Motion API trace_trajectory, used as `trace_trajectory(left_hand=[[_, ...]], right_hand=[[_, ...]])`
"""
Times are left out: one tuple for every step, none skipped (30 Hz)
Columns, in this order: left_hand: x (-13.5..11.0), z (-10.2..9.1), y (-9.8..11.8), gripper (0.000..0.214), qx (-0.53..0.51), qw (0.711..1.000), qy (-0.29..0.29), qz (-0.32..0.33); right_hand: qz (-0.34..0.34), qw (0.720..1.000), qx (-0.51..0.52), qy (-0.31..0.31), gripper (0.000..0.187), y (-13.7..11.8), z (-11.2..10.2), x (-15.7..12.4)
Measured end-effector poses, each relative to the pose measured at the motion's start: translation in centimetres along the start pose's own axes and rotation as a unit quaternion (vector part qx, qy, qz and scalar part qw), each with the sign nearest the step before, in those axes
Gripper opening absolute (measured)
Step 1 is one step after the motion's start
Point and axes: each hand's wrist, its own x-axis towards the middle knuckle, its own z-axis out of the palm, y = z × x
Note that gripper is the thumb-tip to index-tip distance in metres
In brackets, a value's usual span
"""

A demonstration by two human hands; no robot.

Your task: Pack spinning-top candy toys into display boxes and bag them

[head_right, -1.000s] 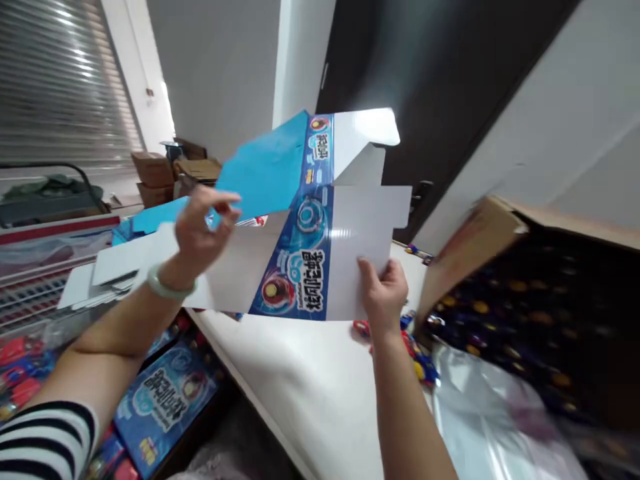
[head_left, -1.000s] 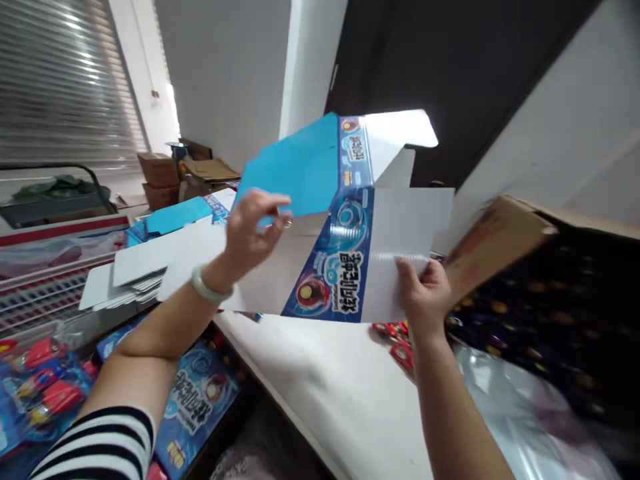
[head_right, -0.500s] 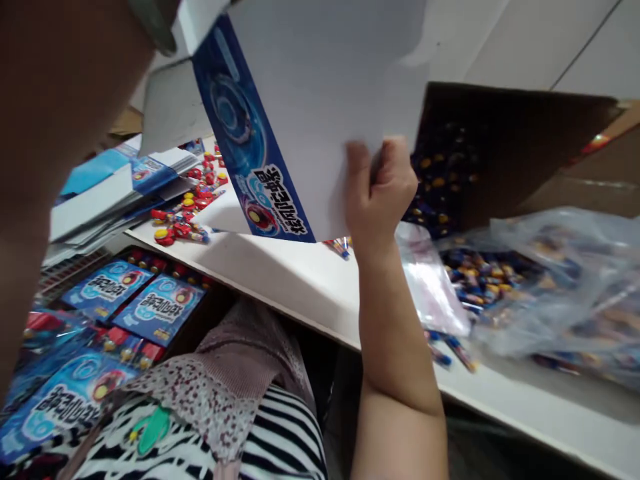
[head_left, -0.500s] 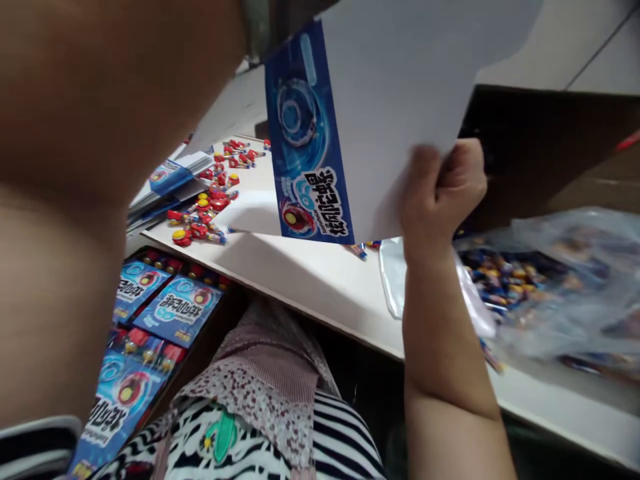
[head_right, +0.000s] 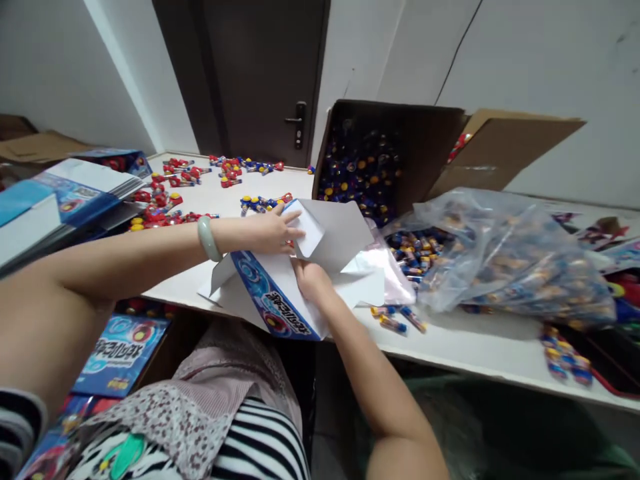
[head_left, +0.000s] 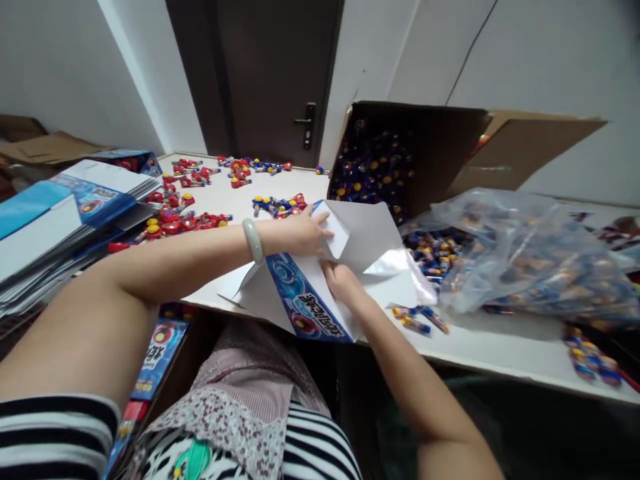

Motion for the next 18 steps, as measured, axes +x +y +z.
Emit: trace_trajectory(left_hand=[[0.1, 0.2, 0.0, 0.034, 0.024, 0.999, -0.028, 0.017], [0.1, 0.2, -0.2, 0.032, 0.043, 0.997, -0.050, 0.026], [-0.1, 0.2, -0.5, 0.034, 0.055, 0.996, -0.064, 0.029], [-0.3, 0.1, -0.8, 0.037, 0.058, 0.996, -0.067, 0.021], [-0.5, 0.0, -1.1, 0.039, 0.054, 0.997, -0.062, 0.007], [-0.7, 0.0, -1.4, 0.040, 0.044, 0.998, -0.050, -0.009], [-0.8, 0.1, -1.6, 0.039, 0.033, 0.998, -0.039, -0.020], [-0.7, 0.3, -1.8, 0.038, 0.024, 0.999, -0.032, -0.026], [-0.5, 0.5, -1.9, 0.037, 0.019, 0.999, -0.033, -0.028], [-0.1, 0.7, -1.9, 0.036, 0.018, 0.999, -0.039, -0.026], [0.3, 1.0, -1.8, 0.034, 0.024, 0.998, -0.051, -0.021], [0.9, 1.2, -1.7, 0.032, 0.034, 0.997, -0.064, -0.017], [1.4, 1.4, -1.6, 0.029, 0.048, 0.996, -0.071, -0.016], [1.9, 1.6, -1.5, 0.027, 0.063, 0.995, -0.073, -0.018], [2.2, 1.8, -1.5, 0.024, 0.075, 0.994, -0.071, -0.021], [2.3, 1.9, -1.6, 0.021, 0.083, 0.994, -0.067, -0.022], [2.3, 2.0, -1.8, 0.020, 0.085, 0.994, -0.062, -0.018], [2.0, 2.1, -2.2, 0.019, 0.084, 0.995, -0.061, -0.008]], right_hand=[[-0.028, 0.997, -0.029, 0.068, 0.039, 0.5, -0.3, -1.6], [-0.058, 0.983, -0.056, 0.164, 0.033, 1.3, -0.7, -3.4], [-0.084, 0.958, -0.058, 0.270, 0.028, 2.4, -1.2, -5.1], [-0.090, 0.915, -0.040, 0.390, 0.026, 3.8, -1.5, -6.5], [-0.058, 0.851, -0.002, 0.522, 0.025, 5.2, -1.6, -7.6], [-0.004, 0.804, 0.049, 0.593, 0.028, 6.6, -1.5, -8.3], [0.044, 0.790, 0.106, 0.602, 0.032, 7.8, -1.2, -8.5], [0.081, 0.793, 0.155, 0.583, 0.035, 8.7, -0.7, -8.3], [0.098, 0.812, 0.181, 0.546, 0.038, 9.1, -0.2, -7.6], [0.097, 0.841, 0.191, 0.497, 0.040, 9.1, 0.4, -6.6], [0.080, 0.884, 0.182, 0.423, 0.040, 8.6, 1.0, -5.4], [0.057, 0.928, 0.154, 0.334, 0.038, 7.8, 1.5, -4.2], [0.034, 0.967, 0.114, 0.226, 0.037, 6.7, 1.9, -2.9], [0.016, 0.991, 0.061, 0.114, 0.036, 5.4, 2.1, -1.8], [0.006, 1.000, 0.005, 0.018, 0.036, 4.2, 2.2, -1.0], [-0.001, 0.998, -0.041, -0.054, 0.036, 3.3, 2.1, -0.4], [-0.009, 0.993, -0.066, -0.096, 0.036, 2.7, 1.7, -0.2], [-0.022, 0.991, -0.063, -0.112, 0.035, 2.7, 1.0, -0.1]])
